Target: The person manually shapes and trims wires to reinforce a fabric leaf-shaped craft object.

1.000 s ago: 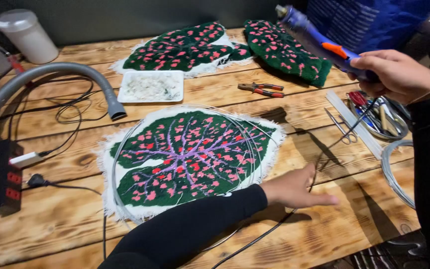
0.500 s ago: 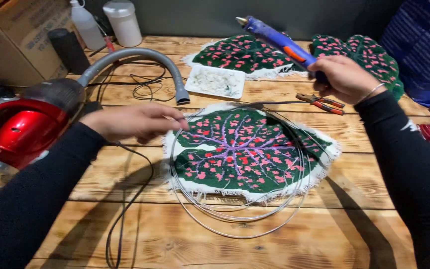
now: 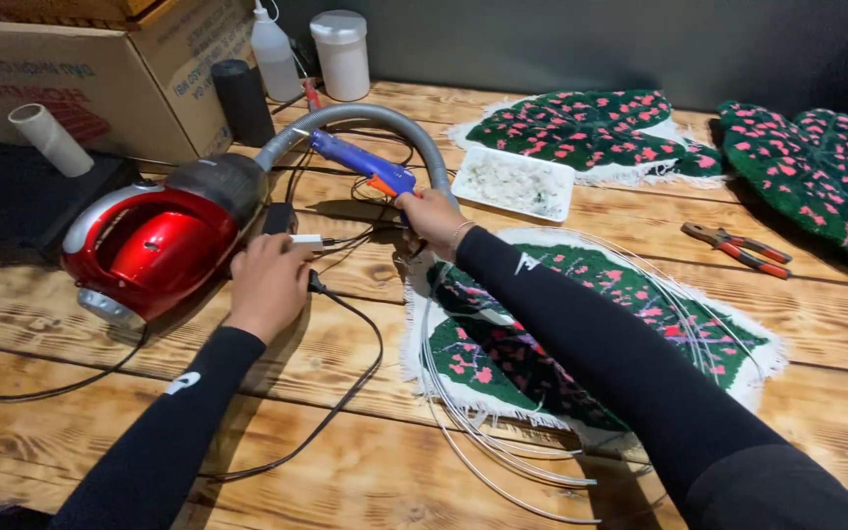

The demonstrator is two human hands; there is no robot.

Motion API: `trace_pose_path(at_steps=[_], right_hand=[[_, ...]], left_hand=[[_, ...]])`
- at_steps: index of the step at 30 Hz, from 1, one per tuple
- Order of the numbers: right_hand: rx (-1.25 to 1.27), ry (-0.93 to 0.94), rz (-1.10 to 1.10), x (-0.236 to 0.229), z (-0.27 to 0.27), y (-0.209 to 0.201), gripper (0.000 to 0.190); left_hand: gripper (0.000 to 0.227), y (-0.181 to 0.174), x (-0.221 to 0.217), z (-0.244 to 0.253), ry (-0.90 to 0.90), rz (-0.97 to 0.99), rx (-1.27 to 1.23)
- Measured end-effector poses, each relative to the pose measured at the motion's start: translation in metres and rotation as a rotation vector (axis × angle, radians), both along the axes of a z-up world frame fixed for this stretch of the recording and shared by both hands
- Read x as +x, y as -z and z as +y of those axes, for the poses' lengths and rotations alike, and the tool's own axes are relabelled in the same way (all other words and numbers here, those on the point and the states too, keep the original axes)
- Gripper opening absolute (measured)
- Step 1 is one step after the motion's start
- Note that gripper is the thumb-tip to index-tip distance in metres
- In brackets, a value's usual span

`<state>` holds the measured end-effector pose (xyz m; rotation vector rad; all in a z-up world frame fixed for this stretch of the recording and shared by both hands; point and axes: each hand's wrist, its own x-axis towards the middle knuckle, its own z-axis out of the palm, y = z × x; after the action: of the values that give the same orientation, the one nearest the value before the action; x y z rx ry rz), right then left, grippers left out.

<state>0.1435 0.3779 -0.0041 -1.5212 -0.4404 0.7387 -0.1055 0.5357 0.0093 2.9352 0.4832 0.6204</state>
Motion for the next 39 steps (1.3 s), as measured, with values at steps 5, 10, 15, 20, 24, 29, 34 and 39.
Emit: trace_pose_path(at_steps=[5,10,15,20,24,29,34,39], right_hand=[[-0.009,0.152,-0.069,-0.017,0.064,0.019,0.043],[-0.007,0.382,-0.005,-0.01,0.112,0.053,0.068],[0.066,-0.039,0.058,-0.012,0.109,0.05,0.054],[-0.037,-0.364,-0.037,0.009,0.033,-0.004,0.05],[-0.189,-0.304,-0.272,0.057,-0.068,-0.038,0.044],[-0.375,-0.056,-0.409,0.116,-0.215,-0.048,0.039],[-0.556,0.098,-0.561,0.134,-0.321,-0.034,0.04],[-0.769,0.032,-0.727,0.107,-0.364,-0.04,0.051]], left_hand=[[0.034,0.023,0.002,0.022,0.081,0.011,0.198],[0.034,0.026,0.012,0.049,0.129,0.013,0.324],[0.027,0.025,0.025,0.065,0.1,0.085,0.49],[0.024,0.018,0.027,0.082,0.135,0.082,0.544],[0.028,0.031,0.034,0.102,0.13,0.051,0.583],[0.042,0.006,0.057,0.061,0.032,0.176,0.48],[0.046,-0.017,0.113,0.024,-0.207,0.476,0.504],[0.039,-0.053,0.149,-0.07,0.011,0.244,0.458]])
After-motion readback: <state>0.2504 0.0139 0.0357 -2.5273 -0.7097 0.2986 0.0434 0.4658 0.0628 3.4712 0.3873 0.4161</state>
